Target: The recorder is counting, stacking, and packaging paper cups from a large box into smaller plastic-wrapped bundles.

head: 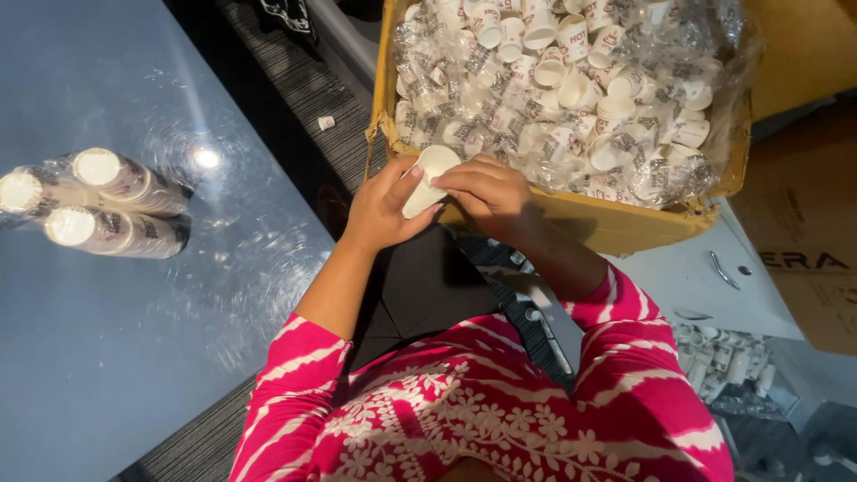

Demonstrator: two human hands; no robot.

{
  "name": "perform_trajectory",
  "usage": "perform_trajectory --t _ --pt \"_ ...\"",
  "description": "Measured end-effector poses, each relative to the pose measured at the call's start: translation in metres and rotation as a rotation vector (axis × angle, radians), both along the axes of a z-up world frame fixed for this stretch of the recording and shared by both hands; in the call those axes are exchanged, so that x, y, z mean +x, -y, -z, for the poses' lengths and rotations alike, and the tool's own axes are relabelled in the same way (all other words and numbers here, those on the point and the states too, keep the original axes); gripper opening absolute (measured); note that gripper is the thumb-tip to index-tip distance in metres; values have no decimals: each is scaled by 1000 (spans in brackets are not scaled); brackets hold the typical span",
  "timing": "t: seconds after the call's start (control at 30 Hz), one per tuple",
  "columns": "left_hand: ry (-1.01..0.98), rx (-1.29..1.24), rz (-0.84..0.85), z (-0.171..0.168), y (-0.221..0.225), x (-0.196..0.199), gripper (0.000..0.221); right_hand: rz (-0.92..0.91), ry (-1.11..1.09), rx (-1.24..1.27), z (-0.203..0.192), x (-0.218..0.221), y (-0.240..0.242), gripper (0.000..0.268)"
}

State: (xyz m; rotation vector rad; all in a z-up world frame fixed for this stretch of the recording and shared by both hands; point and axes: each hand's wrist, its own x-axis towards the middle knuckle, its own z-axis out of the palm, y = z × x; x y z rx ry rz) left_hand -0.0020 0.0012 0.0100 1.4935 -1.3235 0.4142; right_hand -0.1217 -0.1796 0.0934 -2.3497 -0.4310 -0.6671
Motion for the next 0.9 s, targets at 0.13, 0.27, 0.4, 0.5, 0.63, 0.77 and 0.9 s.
perform_trajectory --t 0.13,0.27,0.4,0.5,0.63,0.77,0.9 --pt "32 45 20 -2 0 -3 88 -90 -110 85 -13 -11 19 26" --pt "-8 -71 -10 11 -1 3 90 305 -235 53 -21 -10 100 31" --pt "-11 -183 -116 17 -2 8 95 707 -156 -594 17 -20 221 35" --pt "17 -166 -150 17 0 9 97 820 -335 -556 48 -25 259 16" --pt "36 -147 -176 20 -2 8 99 794 -212 -419 15 -35 220 18" --pt "56 -114 -226 17 -4 10 97 778 115 -298 -16 -27 175 24" --pt "83 -71 -241 18 -3 9 95 741 216 -242 -30 -16 145 31"
